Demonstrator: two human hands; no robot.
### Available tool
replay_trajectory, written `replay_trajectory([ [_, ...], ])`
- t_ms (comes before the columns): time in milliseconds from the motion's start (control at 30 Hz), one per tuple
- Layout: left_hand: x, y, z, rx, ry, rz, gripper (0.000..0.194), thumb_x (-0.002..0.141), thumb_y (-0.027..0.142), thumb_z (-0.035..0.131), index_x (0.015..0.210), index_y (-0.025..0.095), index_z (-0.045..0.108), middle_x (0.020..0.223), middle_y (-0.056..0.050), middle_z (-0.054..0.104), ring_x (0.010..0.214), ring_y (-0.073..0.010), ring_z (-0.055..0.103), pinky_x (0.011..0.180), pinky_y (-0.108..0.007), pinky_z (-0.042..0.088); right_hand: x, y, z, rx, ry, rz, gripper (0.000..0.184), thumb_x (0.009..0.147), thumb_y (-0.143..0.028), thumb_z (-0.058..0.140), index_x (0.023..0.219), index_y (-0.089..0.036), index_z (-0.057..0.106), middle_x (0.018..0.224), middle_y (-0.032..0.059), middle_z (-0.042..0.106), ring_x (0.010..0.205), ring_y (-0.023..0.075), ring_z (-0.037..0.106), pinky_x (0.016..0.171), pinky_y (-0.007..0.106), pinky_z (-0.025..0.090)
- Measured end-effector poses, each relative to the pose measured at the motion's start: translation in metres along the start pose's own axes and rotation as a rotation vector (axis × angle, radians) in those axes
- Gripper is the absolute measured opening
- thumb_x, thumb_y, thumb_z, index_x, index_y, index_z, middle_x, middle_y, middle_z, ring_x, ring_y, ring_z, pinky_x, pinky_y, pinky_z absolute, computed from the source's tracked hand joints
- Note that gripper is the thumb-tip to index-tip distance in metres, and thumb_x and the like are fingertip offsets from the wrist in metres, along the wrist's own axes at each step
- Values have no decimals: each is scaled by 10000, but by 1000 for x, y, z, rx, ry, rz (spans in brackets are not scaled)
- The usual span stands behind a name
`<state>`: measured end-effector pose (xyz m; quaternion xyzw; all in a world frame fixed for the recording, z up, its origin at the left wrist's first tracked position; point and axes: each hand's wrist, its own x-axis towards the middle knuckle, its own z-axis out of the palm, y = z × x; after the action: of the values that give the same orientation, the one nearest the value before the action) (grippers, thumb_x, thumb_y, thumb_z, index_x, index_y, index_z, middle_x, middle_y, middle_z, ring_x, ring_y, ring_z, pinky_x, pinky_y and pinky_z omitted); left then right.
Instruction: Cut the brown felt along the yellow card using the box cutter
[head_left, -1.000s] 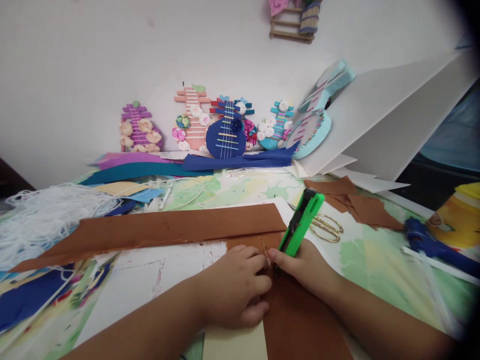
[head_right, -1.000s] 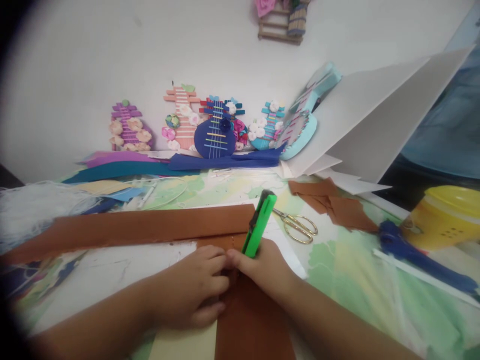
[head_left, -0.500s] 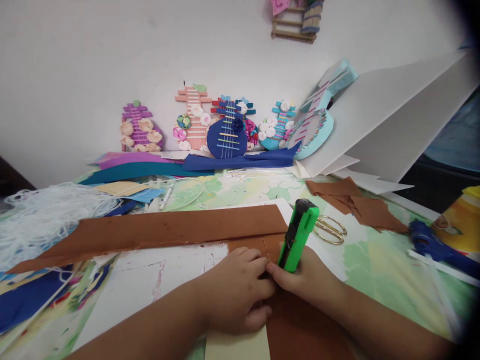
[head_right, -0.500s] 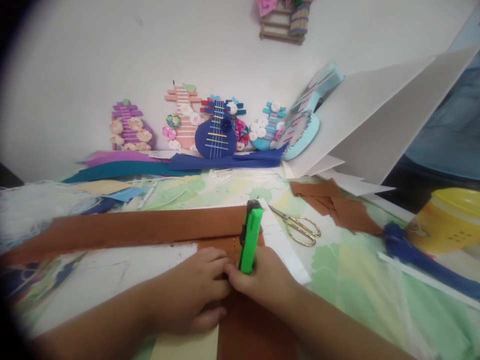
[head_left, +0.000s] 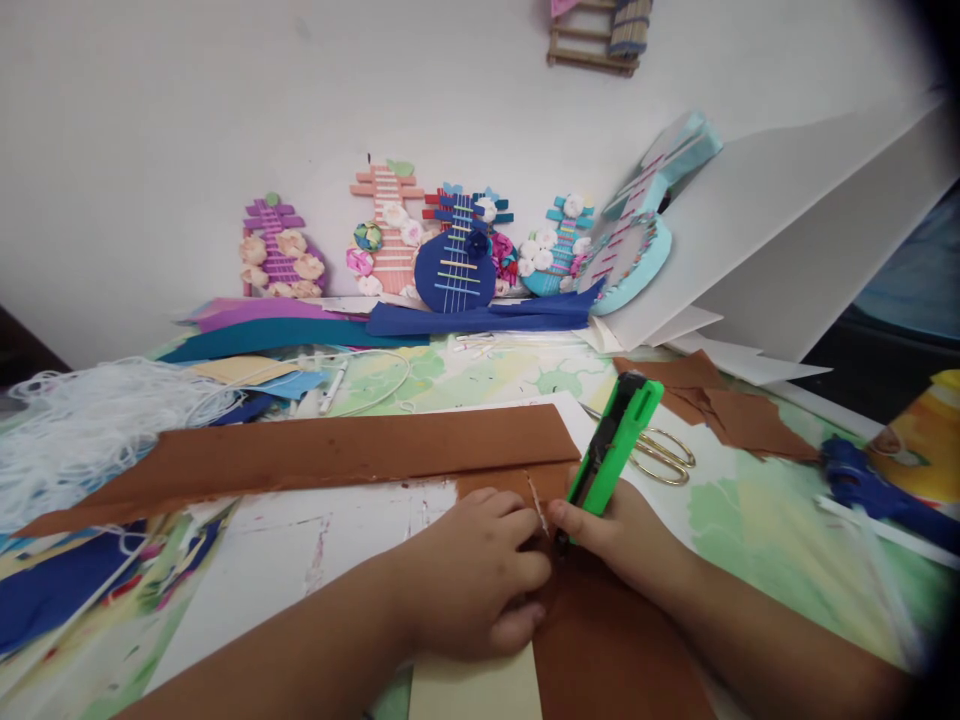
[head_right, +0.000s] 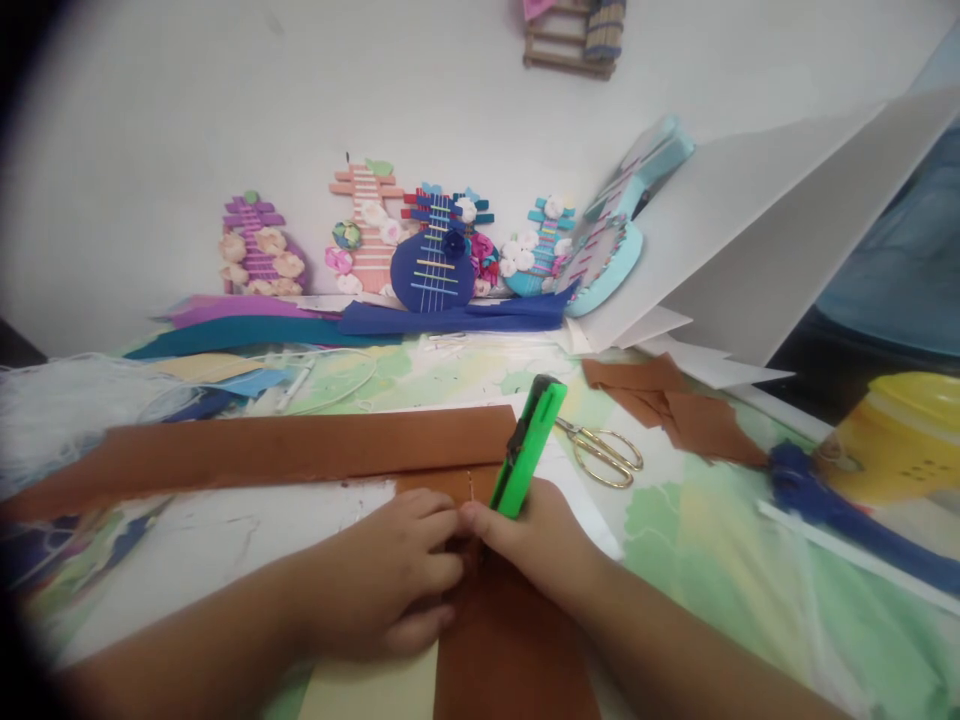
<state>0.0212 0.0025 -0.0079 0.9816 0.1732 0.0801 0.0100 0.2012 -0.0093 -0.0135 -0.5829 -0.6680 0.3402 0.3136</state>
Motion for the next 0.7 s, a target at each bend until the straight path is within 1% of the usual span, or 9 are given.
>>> replay_trajectory([
  [67,0,0,0,5,0,3,144,736,332,548,761,190,550,863,-45,506,811,-208,450,735,-336,366,-1,0,-1,24,-15,-13,306,723,-404,515,544,-161,466,533,-8,477,531,116,427,458,217,366],
  [233,2,-1,-1,7,-6,2,162,725,348,565,758,190,555,826,-41,506,788,-209,449,715,-331,369,-1,-3,-4,71,-122,-49,284,739,-408,515,655,-141,568,585,0,540,546,118,452,497,227,385],
  [300,2,-2,-1,9,2,2,160,723,347,565,739,189,548,819,-39,504,785,-208,446,716,-330,365,0,-4,-8,81,-148,-34,299,731,-436,523,689,-144,571,597,-5,536,552,115,449,512,229,383],
  [400,1,-2,-2,20,8,12,159,724,343,563,737,186,541,815,-36,499,781,-204,440,708,-327,356,0,-4,-16,73,-189,25,351,718,-486,525,641,-144,537,560,-12,500,529,110,430,495,227,367],
  [467,0,-1,-2,28,5,21,155,723,339,560,741,187,535,806,-31,494,768,-200,435,688,-325,349,-3,-2,-19,92,-219,20,375,713,-508,525,615,-147,506,550,-15,479,524,107,421,483,223,357],
  [533,0,0,-2,32,8,19,146,725,334,551,731,190,525,794,-26,488,753,-196,430,671,-324,342,-7,1,-20,148,-215,-36,386,704,-526,533,620,-153,480,564,-17,467,534,104,421,481,217,355],
  [633,1,1,-3,44,22,13,143,728,333,541,723,193,515,797,-22,479,739,-192,426,665,-330,333,-12,7,-18,300,-184,-125,411,686,-562,537,662,-159,459,597,-19,457,546,96,429,474,200,358],
  [667,1,1,-3,50,22,18,144,727,334,543,723,193,514,791,-20,475,728,-189,424,657,-330,331,-12,9,-17,360,-204,-129,427,676,-580,536,680,-160,454,598,-21,454,529,88,428,451,190,352],
  [700,1,1,-4,57,21,29,147,727,337,544,727,194,515,786,-19,470,716,-187,421,645,-329,329,-12,10,-16,419,-252,-117,447,664,-599,534,695,-162,447,595,-24,452,501,79,426,420,179,343],
])
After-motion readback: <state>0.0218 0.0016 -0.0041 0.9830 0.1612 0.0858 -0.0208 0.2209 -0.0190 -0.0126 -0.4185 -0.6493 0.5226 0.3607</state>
